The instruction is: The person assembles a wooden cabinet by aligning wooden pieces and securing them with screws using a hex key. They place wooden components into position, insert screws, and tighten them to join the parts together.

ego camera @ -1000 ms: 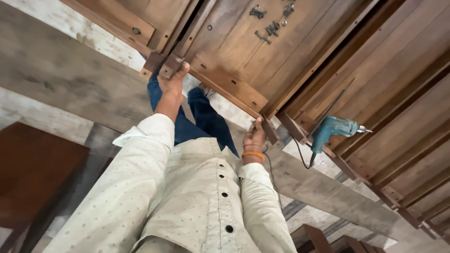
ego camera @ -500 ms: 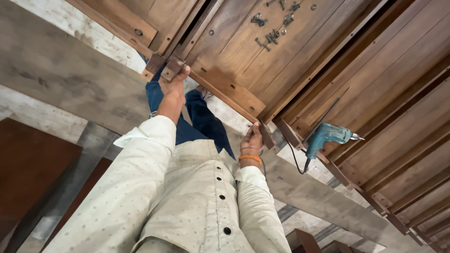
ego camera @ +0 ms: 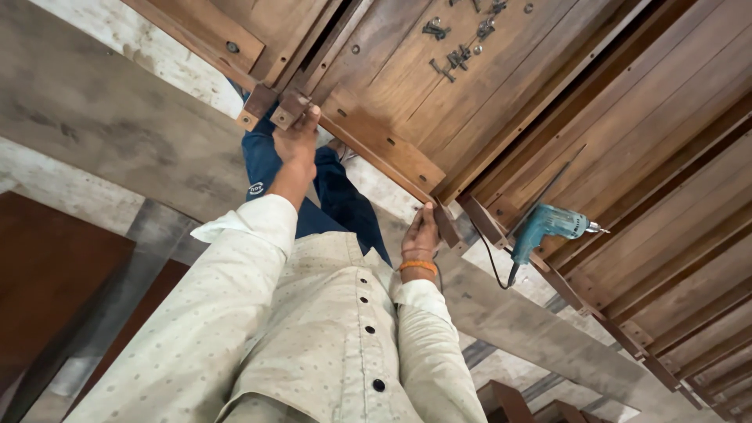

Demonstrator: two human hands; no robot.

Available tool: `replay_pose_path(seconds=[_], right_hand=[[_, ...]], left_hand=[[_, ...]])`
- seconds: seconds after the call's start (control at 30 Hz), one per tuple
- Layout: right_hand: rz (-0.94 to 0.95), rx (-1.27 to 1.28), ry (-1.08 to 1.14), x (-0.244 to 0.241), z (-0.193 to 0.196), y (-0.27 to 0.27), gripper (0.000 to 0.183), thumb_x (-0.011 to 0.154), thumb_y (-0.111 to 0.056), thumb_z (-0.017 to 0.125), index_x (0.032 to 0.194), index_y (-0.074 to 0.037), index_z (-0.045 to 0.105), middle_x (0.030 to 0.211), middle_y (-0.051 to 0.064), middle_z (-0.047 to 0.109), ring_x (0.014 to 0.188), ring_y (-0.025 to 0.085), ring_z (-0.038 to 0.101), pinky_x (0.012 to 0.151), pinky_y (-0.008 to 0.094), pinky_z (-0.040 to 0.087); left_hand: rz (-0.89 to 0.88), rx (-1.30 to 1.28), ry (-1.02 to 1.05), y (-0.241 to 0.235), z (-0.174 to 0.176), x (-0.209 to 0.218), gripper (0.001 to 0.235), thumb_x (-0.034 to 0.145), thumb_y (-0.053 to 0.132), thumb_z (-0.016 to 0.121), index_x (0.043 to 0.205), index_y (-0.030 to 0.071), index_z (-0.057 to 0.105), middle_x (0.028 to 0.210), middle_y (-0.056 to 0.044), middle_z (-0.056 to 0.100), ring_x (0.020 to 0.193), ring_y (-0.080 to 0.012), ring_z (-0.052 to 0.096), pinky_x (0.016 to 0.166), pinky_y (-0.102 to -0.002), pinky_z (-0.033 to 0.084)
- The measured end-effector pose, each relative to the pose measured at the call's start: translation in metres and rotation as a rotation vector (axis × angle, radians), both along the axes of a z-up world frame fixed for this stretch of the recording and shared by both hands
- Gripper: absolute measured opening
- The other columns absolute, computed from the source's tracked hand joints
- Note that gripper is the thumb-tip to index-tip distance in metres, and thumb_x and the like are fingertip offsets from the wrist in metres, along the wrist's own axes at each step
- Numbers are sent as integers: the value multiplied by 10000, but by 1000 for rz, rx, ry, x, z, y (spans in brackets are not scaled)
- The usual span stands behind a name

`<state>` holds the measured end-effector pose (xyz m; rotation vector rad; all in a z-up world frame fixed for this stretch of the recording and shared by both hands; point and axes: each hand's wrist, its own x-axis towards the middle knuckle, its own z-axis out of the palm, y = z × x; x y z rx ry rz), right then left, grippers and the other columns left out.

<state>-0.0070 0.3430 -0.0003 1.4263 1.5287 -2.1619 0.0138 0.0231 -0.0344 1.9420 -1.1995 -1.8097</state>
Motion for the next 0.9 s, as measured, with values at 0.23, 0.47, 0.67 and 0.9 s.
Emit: replay_pose_path(seconds=[0.23,0.47,0.67,0.9], right_hand=[[200,-336,-335,12,26,-4,144,955,-122,724,1083,-94,665,997,51,677,905,213,672,874,333,585],[697,-104,134,-94,135,-129,148,975,-115,698,1110,-56,682,954,75,680,811,185,621,743,302,497],[1282,745,576,-236,61,-157,276,1018,-166,746,1272,-77,687,1128,86,724,1012,243,689,897,367,567],[1695,938,864,-306,14,-190,425,953,-45,734,1360,-33,612,1287,276,590,1062,416,669,903,467,571]], left_hand=[[-39,323,116,69,0,1,285,993,244,778,998,-33,711,851,-81,703,670,-146,650,606,-283,556],[85,317,65,75,31,-24,166,867,54,778,964,-59,704,860,-94,735,700,-181,712,642,-317,653],[106,328,157,67,53,-23,117,901,17,715,909,-96,690,881,-123,743,760,-219,745,692,-337,670],[-56,269,93,61,68,-24,237,963,38,725,812,-99,604,821,-116,654,736,-181,651,692,-349,636]])
